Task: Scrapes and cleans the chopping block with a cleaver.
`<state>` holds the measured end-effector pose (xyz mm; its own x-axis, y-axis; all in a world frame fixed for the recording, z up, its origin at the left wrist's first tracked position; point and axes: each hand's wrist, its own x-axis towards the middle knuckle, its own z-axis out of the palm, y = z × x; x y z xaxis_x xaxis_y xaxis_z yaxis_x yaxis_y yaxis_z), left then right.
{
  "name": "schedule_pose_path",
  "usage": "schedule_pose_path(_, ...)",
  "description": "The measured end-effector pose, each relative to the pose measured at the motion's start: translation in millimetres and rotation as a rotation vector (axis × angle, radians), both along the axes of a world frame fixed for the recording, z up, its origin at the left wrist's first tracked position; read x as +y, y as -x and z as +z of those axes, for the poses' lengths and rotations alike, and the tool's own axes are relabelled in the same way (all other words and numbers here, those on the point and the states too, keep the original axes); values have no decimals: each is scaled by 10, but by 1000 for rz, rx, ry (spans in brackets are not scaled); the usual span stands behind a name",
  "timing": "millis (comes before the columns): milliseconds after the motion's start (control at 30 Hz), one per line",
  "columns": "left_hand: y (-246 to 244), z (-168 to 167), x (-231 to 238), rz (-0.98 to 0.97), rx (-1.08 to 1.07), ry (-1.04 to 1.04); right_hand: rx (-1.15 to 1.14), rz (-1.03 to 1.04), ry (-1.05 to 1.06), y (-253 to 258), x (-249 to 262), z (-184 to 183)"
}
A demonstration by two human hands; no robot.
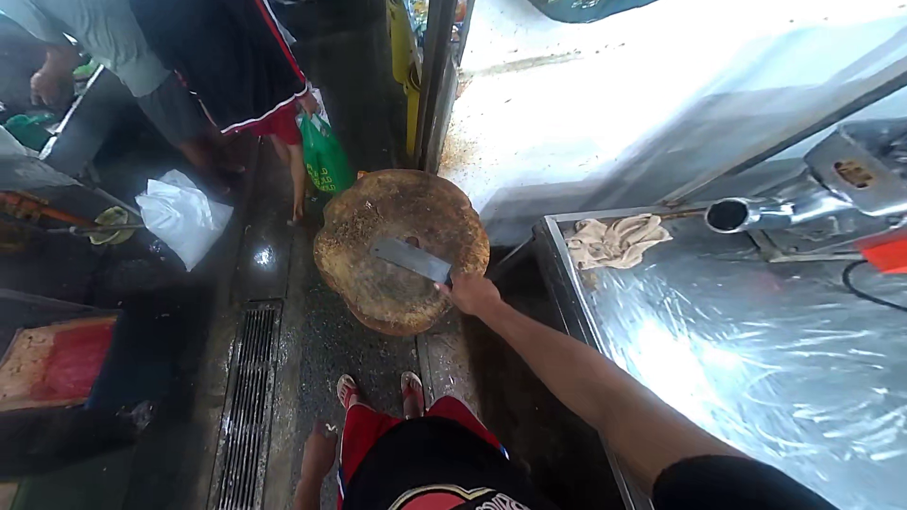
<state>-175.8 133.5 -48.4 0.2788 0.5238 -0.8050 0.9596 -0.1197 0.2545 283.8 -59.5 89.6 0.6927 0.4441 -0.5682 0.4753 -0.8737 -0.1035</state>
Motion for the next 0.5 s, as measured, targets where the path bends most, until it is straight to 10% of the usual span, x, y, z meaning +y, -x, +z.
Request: schedule_pose_path(500, 19, -36, -4, 33, -1, -7, -26, 212, 26, 136, -25, 67)
